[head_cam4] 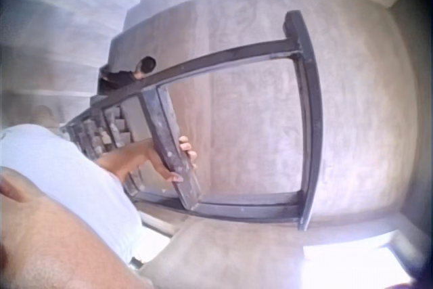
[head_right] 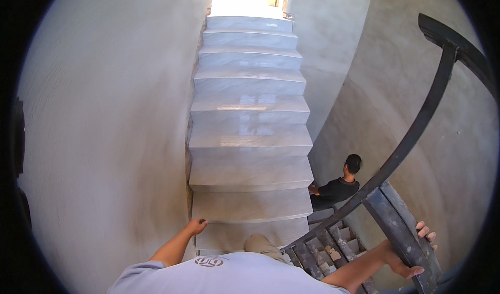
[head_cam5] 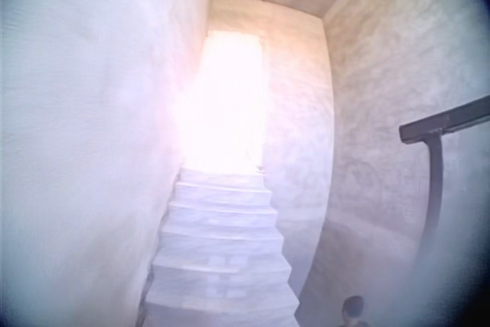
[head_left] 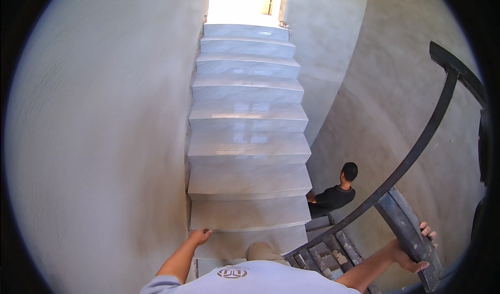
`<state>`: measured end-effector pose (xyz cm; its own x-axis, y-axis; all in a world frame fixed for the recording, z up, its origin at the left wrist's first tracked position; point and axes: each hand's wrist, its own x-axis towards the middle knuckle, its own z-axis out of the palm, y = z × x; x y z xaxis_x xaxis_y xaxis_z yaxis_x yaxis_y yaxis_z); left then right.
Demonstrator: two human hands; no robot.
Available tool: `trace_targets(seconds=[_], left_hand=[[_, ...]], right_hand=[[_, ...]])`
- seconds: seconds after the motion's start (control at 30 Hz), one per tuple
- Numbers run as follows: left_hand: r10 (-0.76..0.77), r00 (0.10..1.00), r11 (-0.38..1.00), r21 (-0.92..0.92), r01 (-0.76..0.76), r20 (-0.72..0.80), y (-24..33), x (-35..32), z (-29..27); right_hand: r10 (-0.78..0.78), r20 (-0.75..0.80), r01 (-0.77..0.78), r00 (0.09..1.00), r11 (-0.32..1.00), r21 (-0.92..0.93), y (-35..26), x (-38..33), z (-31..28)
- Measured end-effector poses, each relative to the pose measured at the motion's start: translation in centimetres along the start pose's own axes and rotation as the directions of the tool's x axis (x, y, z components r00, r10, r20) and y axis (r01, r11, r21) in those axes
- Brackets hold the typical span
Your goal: The person applies sealant to the window frame using a caulking gun, then walks down the stairs and moves a ladder.
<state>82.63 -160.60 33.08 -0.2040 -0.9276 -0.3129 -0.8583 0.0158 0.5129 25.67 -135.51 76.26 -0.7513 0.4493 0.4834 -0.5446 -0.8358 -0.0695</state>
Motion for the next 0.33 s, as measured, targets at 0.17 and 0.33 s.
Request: trace_targets(seconds=[0.17,0.33], left_hand=[[0.111,0.991,0.993,-0.054,-0.107,0.081,5.1,6.6,-2.1],[0.128,0.976,0.984,0.097,-0.147,0.174,4.8,8.9,-5.0]], right_hand=[[-0.066,0.019,0.067,0.998,0.997,-0.029,-0.2,-1.4,2.0],[-0.127,-0.025,0.125,0.992,0.991,-0.055,0.2,-2.4,4.2]])
